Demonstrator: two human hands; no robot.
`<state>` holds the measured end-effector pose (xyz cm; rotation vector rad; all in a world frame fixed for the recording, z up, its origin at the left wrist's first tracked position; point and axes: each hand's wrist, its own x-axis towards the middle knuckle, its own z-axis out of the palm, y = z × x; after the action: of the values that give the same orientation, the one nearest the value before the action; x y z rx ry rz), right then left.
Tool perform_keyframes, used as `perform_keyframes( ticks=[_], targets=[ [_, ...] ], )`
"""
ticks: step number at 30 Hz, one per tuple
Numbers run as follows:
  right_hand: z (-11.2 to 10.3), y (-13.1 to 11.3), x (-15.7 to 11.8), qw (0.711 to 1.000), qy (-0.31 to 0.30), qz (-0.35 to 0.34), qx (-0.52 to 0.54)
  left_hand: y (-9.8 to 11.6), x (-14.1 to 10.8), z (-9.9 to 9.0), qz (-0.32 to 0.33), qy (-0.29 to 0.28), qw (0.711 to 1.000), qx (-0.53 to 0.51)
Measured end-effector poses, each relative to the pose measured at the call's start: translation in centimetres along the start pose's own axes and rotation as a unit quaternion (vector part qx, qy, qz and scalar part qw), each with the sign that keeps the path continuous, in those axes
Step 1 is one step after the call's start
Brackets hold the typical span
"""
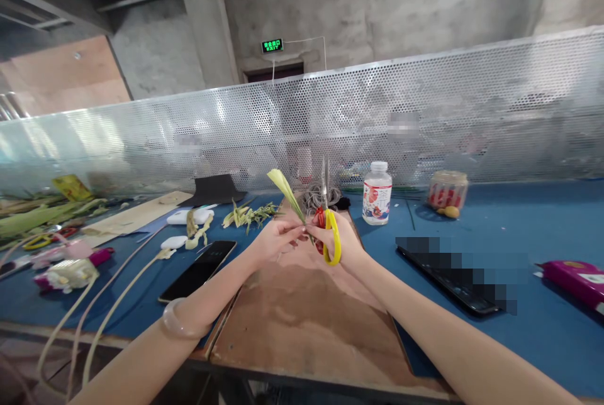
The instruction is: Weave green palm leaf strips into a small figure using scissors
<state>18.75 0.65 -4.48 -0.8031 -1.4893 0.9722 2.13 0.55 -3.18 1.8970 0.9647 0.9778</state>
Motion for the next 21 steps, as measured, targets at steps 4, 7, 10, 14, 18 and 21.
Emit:
perform_keyframes(
  ticks=[4,7,10,14,18,21],
  targets=[
    [-0.10,0.28,0.20,1.000,-0.004,-0.009,-0.004,-0.03,0.11,-0.21,0.023,-0.002,0.999,0.022],
    [-0.19,0.54,0.39,1.000,-0.001,-0.025,0.005,-0.03,0.20,-0.30,0.040,0.006,0.998,0.050],
    [-0.22,0.78,0.51,0.999,0.001,-0.032,0.018,-0.14,0.33,-0.37,0.053,0.013,0.997,0.058],
    [-0.07,0.64,0.40,1.000,0.005,-0.025,0.013,-0.13,0.37,-0.47,0.075,0.026,0.995,0.057],
    [0.23,0.12,0.12,0.999,0.032,0.000,0.021,-0.13,0.29,-0.49,0.092,0.045,0.992,0.072],
    [0.33,0.05,-0.01,0.999,0.038,0.017,0.024,-0.28,0.28,-0.42,0.095,0.069,0.990,0.084]
  ],
)
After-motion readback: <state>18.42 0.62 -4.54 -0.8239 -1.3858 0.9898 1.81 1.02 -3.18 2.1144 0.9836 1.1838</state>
